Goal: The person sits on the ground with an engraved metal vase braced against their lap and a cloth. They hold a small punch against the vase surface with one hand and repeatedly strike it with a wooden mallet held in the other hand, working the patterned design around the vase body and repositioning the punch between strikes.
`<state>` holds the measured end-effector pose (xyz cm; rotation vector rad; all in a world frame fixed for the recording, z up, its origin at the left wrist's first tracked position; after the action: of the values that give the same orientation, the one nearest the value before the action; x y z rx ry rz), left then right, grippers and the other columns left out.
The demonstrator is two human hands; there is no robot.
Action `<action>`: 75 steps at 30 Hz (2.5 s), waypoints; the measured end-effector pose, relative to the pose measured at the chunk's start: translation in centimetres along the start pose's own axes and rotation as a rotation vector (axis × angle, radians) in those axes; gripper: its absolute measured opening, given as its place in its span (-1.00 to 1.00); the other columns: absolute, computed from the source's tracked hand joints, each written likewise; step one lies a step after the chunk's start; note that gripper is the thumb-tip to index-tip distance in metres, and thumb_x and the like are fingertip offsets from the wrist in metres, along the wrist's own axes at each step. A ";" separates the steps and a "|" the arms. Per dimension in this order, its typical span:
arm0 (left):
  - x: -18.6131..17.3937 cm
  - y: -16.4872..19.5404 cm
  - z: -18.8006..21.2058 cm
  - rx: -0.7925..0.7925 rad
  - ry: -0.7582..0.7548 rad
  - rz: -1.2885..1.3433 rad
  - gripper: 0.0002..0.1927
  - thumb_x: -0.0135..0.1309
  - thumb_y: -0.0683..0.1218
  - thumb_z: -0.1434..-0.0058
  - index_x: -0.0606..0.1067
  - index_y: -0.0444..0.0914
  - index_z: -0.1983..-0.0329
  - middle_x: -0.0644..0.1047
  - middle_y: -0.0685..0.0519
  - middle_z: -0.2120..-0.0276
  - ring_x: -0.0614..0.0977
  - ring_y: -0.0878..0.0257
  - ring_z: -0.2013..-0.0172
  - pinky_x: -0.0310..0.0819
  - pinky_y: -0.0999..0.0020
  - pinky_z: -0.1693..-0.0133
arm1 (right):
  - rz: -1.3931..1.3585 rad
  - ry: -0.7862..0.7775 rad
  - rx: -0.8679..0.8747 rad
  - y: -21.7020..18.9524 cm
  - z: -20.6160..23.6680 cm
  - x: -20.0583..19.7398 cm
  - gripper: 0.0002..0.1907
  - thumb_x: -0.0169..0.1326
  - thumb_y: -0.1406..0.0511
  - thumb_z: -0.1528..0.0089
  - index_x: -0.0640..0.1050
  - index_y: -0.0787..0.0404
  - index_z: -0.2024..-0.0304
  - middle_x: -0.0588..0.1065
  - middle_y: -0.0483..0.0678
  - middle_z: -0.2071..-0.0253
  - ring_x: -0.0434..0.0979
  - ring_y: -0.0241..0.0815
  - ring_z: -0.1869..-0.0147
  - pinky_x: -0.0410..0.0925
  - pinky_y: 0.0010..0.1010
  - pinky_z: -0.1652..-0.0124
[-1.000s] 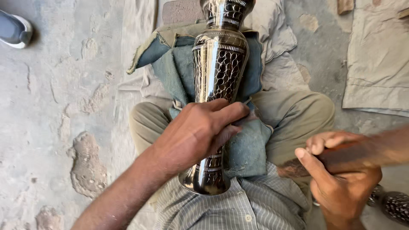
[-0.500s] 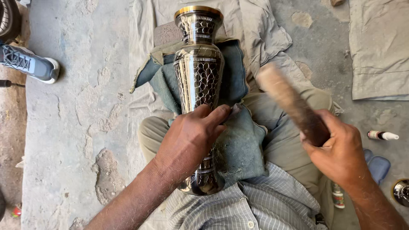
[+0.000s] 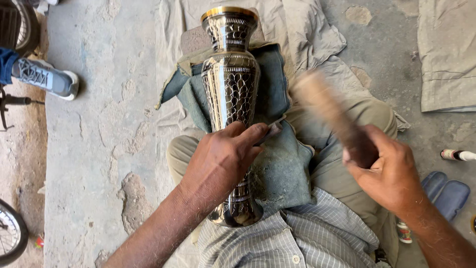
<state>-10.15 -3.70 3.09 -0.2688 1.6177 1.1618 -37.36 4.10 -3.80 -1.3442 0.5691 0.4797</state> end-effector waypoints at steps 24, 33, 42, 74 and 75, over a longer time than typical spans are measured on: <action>-0.3 -0.2 0.0 0.043 0.020 0.049 -0.59 0.21 -0.12 -0.21 0.50 -0.22 -0.14 0.58 -0.08 0.29 0.67 0.02 0.40 0.63 0.12 0.37 | -0.436 0.014 -0.049 -0.7 -0.3 0.8 -0.61 0.20 0.42 -0.15 0.49 0.24 -0.05 0.53 -0.02 0.24 0.59 -0.21 0.15 0.51 -0.35 0.10; -0.1 -0.4 -0.1 -0.039 -0.037 0.055 -0.60 0.19 -0.08 -0.29 0.50 -0.18 -0.19 0.57 -0.07 0.31 0.68 0.04 0.42 0.63 0.15 0.41 | 0.248 -0.043 0.027 0.0 -0.4 0.9 -0.65 0.29 0.42 -0.08 0.55 0.25 0.07 0.56 0.00 0.38 0.57 -0.21 0.39 0.40 -0.32 0.31; -0.3 -0.5 0.2 0.007 -0.016 0.061 -0.60 0.19 -0.10 -0.25 0.50 -0.23 -0.16 0.58 -0.09 0.31 0.68 0.06 0.43 0.62 0.13 0.40 | -0.061 0.029 -0.036 -0.2 -0.7 0.6 -0.70 0.25 0.40 -0.09 0.50 0.22 0.13 0.56 -0.04 0.35 0.58 -0.17 0.29 0.44 -0.36 0.27; -1.0 -1.0 0.6 0.071 0.008 0.188 -0.63 0.15 -0.10 -0.29 0.50 -0.21 -0.17 0.60 -0.04 0.27 0.69 0.13 0.41 0.66 0.22 0.36 | -0.162 0.020 0.007 0.8 0.0 1.1 -0.63 0.21 0.46 -0.12 0.49 0.31 0.01 0.53 0.01 0.29 0.57 -0.21 0.22 0.46 -0.37 0.20; -1.2 -0.8 0.7 0.106 0.038 0.201 -0.63 0.14 -0.10 -0.30 0.50 -0.20 -0.18 0.61 -0.04 0.22 0.69 0.13 0.39 0.67 0.23 0.33 | -0.311 0.042 -0.010 0.6 0.1 1.0 -0.71 0.19 0.46 -0.16 0.49 0.32 0.07 0.54 0.03 0.26 0.57 -0.21 0.18 0.46 -0.38 0.16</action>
<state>-8.68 -4.04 3.67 -0.0612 1.7647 1.2222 -36.97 4.27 -4.87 -1.4248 0.3825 0.2005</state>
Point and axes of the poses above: each hand's wrist, its own z-axis away from the middle knuckle, its own x-axis out of the palm, y = z × x, the point moved 5 cm from there along -z, towards the middle knuckle
